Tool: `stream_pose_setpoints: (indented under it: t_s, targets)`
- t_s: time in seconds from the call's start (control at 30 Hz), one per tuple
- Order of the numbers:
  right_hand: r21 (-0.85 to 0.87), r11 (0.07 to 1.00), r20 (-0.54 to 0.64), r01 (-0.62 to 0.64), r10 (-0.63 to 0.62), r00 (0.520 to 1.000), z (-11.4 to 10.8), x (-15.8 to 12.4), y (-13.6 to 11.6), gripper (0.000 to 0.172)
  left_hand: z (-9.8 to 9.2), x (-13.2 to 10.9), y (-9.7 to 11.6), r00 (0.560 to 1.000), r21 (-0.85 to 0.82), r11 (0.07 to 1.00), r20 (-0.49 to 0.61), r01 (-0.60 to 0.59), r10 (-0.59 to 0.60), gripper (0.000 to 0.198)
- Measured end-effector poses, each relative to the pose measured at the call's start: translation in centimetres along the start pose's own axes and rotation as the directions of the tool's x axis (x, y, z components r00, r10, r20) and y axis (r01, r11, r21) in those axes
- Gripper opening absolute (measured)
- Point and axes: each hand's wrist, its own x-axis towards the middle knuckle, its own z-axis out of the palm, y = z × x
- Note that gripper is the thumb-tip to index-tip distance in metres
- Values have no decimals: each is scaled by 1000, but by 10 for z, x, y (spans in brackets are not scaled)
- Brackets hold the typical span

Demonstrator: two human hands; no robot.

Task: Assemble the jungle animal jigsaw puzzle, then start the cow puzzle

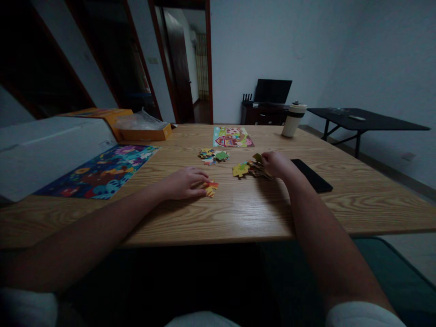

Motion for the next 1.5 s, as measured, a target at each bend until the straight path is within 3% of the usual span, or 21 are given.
stream_pose_setpoints:
  t_s: [0.13,0.23,0.3,0.37,0.43,0.5,0.6,0.7,0.87,1.0,1.13,1.2,1.3,1.4,1.5]
  targets:
    - [-30,998,-246,-56,47,968,-7,-7,-14,40,2,1,0,999,-45,999,35,23,-21,32]
    - [17,991,-339,134,-120,933,0,-24,-51,43,3,3,-1,988,-211,967,-25,143,-152,39]
    - [59,908,-326,415,-375,868,10,-38,-83,41,6,6,-8,969,-472,861,-47,192,-242,47]
    - [74,770,-259,634,-599,757,22,-50,-109,41,9,9,-18,966,-697,695,-15,175,-259,51]
    - [95,657,-172,748,-729,663,30,-56,-125,44,12,9,-29,968,-790,591,13,163,-249,54]
    - [124,622,-137,773,-761,634,35,-57,-131,44,13,9,-37,961,-809,556,38,191,-275,52]
    - [155,678,-156,719,-702,695,34,-54,-129,44,8,5,-42,949,-782,573,72,245,-307,45]
    - [168,730,-81,662,-659,748,29,-55,-124,54,2,-1,-46,944,-714,642,85,280,-317,48]
    - [198,773,42,603,-621,782,25,-58,-118,49,-2,-6,-57,939,-541,767,187,344,-288,60]
    - [228,778,62,586,-612,788,26,-56,-115,45,-8,-8,-59,925,-405,833,225,376,-307,52]
    - [351,767,48,537,-587,808,27,-53,-116,44,-10,-8,-49,921,-595,704,220,387,-321,48]
    - [489,747,41,449,-534,844,29,-49,-118,43,-5,-4,-39,932,-721,614,128,321,-338,44]
    - [694,643,-2,324,-448,894,33,-39,-118,39,8,5,-22,949,-808,561,-4,182,-314,42]
    - [775,583,-6,244,-380,925,34,-32,-110,37,15,8,-10,968,-732,662,-13,160,-249,45]
    - [675,708,101,207,-367,925,30,-31,-97,32,14,4,-8,985,-459,874,15,161,-174,52]
